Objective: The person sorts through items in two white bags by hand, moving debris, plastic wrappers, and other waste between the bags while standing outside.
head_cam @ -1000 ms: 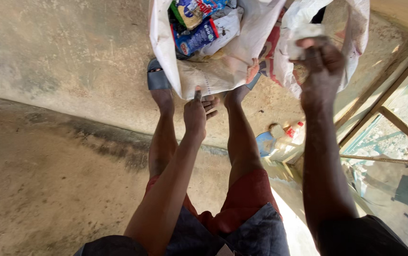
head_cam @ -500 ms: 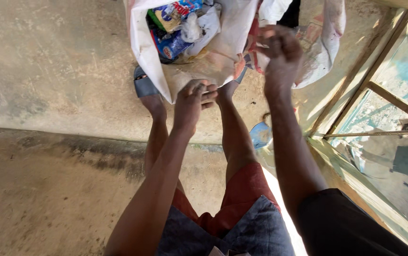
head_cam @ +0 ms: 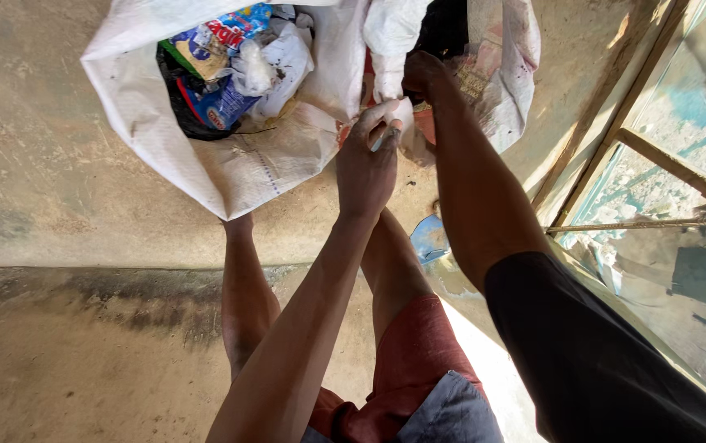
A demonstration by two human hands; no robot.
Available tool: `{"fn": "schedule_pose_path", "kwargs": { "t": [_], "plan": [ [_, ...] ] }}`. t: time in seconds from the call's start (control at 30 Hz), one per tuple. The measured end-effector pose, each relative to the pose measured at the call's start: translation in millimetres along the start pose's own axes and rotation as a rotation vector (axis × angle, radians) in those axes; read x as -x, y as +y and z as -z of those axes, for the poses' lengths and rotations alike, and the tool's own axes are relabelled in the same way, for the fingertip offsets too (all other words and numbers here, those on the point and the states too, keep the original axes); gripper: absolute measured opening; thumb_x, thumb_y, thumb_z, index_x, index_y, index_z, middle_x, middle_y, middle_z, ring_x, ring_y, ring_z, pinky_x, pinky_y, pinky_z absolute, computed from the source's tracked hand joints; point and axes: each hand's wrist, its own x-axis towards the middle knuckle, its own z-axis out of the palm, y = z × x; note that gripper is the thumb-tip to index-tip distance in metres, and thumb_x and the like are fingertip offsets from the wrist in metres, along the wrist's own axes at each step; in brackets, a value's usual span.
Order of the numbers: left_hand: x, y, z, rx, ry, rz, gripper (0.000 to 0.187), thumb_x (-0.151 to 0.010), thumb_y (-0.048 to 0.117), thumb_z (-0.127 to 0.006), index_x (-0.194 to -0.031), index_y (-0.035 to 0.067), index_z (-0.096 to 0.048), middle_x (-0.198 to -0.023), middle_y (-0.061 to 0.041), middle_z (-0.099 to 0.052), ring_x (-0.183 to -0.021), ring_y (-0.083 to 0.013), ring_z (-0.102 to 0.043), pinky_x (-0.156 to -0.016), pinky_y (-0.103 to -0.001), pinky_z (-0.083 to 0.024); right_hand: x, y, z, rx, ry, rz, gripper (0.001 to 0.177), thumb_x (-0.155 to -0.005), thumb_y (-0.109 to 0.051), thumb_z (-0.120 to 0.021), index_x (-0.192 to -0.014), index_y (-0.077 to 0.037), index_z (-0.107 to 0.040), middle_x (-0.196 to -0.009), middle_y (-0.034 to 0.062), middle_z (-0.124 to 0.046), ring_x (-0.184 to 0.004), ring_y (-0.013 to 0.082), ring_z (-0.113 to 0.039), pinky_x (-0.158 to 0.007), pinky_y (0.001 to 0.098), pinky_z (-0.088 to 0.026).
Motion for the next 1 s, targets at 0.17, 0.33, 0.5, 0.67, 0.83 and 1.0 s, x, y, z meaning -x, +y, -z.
{"fn": "schedule_pose_path", "kwargs": {
  "t": [0.17, 0.33, 0.5, 0.67, 0.83, 1.0],
  "plan": [
    [7, 2, 5, -0.014, -0.004, 0.009, 0.042, -0.118, 0.028, -0.070, -0.152, 0.004, -0.075, -0.143, -0.018, -0.082, -0.133, -0.0303, -0.082, -0.115, -0.040, -0.063, 3, -13, 0, -0.046, 0.087, 0.014, 0.025, -0.094, -0.022, -0.083, -0.118, -0.026, -0.088, -0.111, -0.0003, -0.089, -0.090, 0.0232, -0.085, -0.073, 0.0479, -0.068],
    [9, 7, 1, 0.026, -0.016, 0.009, 0.047, -0.118, 0.025, -0.069, -0.161, 0.006, -0.069, -0.157, -0.018, -0.077, -0.142, -0.0308, -0.080, -0.120, -0.039, -0.063, 13, 7, 19, -0.064, 0.288, 0.018, 0.043, -0.090, -0.037, -0.088, -0.132, -0.032, -0.084, -0.109, -0.0005, -0.088, -0.076, 0.0246, -0.085, -0.062, 0.0501, -0.067],
    [7, 18, -4, -0.059, -0.037, 0.090, 0.054, -0.115, 0.025, -0.071, -0.167, 0.010, -0.064, -0.167, -0.018, -0.067, -0.145, -0.0308, -0.073, -0.115, -0.039, -0.062, 49, 19, 15, -0.290, 0.272, -0.438, 0.019, -0.108, -0.040, -0.085, -0.124, -0.031, -0.089, -0.085, -0.0006, -0.085, -0.070, 0.0142, -0.079, -0.059, 0.0329, -0.064],
    [12, 13, 6, 0.031, -0.053, 0.050, 0.061, -0.113, 0.019, -0.070, -0.171, 0.007, -0.057, -0.172, -0.020, -0.059, -0.154, -0.0324, -0.069, -0.116, -0.041, -0.064, 107, 32, 52, -0.258, 0.247, -0.566, 0.031, -0.120, -0.025, -0.075, -0.098, -0.013, -0.093, -0.076, 0.0044, -0.083, -0.056, 0.0127, -0.072, -0.046, 0.0326, -0.056],
    [25, -3, 31, 0.157, -0.050, 0.041, 0.049, -0.119, 0.017, -0.070, -0.165, 0.004, -0.062, -0.168, -0.020, -0.069, -0.150, -0.0288, -0.075, -0.121, -0.039, -0.063, 232, 6, 184, -1.078, 0.803, -0.449, 0.010, -0.106, 0.000, -0.093, -0.109, -0.009, -0.093, -0.109, 0.0099, -0.090, -0.082, 0.0101, -0.082, -0.064, 0.0192, -0.066],
    [43, 4, 90, 0.059, 0.042, 0.132, 0.039, -0.120, 0.015, -0.071, -0.157, 0.004, -0.073, -0.148, -0.021, -0.087, -0.115, -0.0292, -0.078, -0.100, -0.039, -0.065, 322, -14, 285, -1.291, 0.750, -0.644, 0.018, -0.102, -0.001, -0.085, -0.110, -0.015, -0.091, -0.111, 0.0029, -0.089, -0.098, 0.0088, -0.084, -0.089, 0.0163, -0.069]
  ]
}}
